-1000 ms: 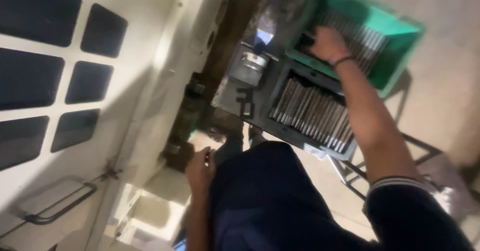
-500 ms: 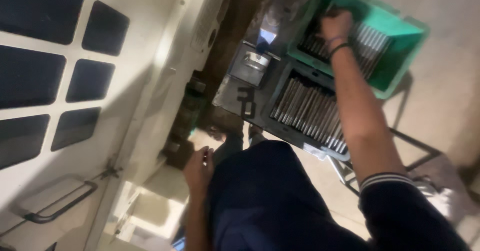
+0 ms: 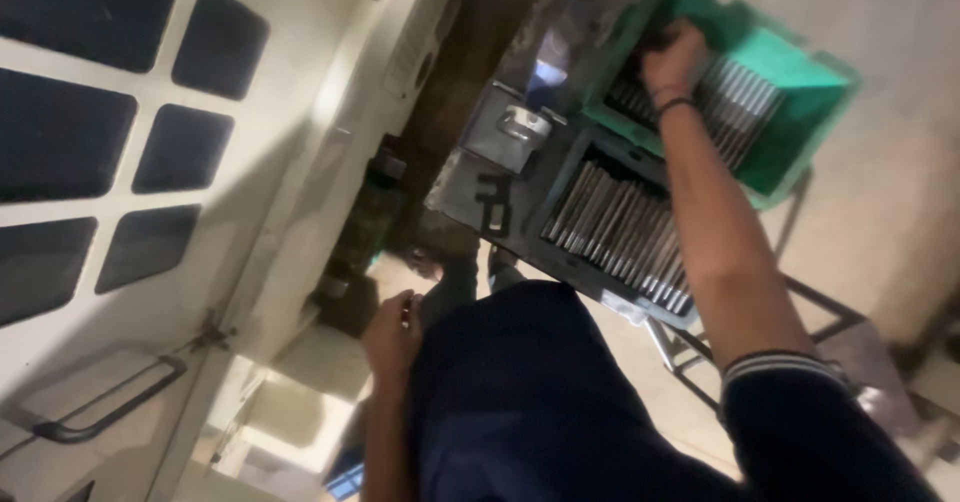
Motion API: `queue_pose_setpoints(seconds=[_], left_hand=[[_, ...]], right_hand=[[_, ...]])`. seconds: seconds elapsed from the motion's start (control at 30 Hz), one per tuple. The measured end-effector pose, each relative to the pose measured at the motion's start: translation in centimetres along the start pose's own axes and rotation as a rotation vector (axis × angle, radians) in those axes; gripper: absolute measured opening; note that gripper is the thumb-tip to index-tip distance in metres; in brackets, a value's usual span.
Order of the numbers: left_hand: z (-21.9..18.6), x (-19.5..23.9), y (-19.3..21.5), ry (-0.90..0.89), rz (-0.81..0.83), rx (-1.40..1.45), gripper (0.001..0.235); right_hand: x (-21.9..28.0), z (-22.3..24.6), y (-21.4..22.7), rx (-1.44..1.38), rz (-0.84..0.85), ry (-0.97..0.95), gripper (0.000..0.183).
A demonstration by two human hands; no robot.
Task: The person uses a screwdriver to loosen and remove screws from a metal panel on a large industrial machine. They open the panel to access the interior, then close it and re-secure the screws.
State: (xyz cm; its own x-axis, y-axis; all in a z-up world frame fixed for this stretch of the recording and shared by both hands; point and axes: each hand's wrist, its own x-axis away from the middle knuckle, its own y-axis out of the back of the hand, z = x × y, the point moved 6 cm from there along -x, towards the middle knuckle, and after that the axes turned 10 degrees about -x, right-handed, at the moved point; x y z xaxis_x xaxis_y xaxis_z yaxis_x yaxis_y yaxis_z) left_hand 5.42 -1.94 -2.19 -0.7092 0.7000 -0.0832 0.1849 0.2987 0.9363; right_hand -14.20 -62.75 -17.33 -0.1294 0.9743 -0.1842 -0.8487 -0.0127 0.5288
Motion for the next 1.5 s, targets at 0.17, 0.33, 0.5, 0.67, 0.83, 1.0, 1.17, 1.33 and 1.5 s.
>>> queue_pose_setpoints(seconds=[0.17,0.33,0.5,0.67,0.83,1.0,1.17,1.33,1.5], left_hand=[[-1.0,-1.7,-0.3,-0.006,0.005,0.042,0.015],[-0.5,-1.8,-0.7,-0.035,0.037,-0.034,0.015],[-0.1,-1.0,0.0,-0.028,-0.04,-0.007,0.015],[0.4,-0.3,0.3,0.0,-0.051,-0.009,0.013],[2.0,1.4,0.0,0.05,0.005,-0.053,0.013],[2.8,2.6,0.0,0.076,0.0,-0.058,0.015],[2.0,2.8,-0.2,0.055,-0.014,-0.048,0.015],[1.6,2.3,-0.1,0.07,-0.01,-0.04,0.014],[2.0,2.0,-0.5,0.083,-0.002,-0.05,0.014]], right_hand=[[-0.5,0.2,-0.2,0.052,0.04,0.024,0.027],[-0.4,-0.8,-0.9,0.075,-0.011,0.036,0.024],[-0.8,-1.3,-1.0,0.091,0.029,-0.056,0.029],[-1.3,-0.3,-0.8,0.177,0.048,-0.021,0.032],[-0.6,-1.0,-0.6,-0.024,0.108,-0.192,0.035],[-0.3,0.0,-0.1,-0.059,0.173,-0.04,0.031],[0.2,-1.8,-0.6,-0.179,0.236,-0.224,0.023],[0.7,1.8,1.2,-0.096,0.183,0.051,0.025],[5.9,8.7,8.3,-0.301,0.17,0.191,0.021]])
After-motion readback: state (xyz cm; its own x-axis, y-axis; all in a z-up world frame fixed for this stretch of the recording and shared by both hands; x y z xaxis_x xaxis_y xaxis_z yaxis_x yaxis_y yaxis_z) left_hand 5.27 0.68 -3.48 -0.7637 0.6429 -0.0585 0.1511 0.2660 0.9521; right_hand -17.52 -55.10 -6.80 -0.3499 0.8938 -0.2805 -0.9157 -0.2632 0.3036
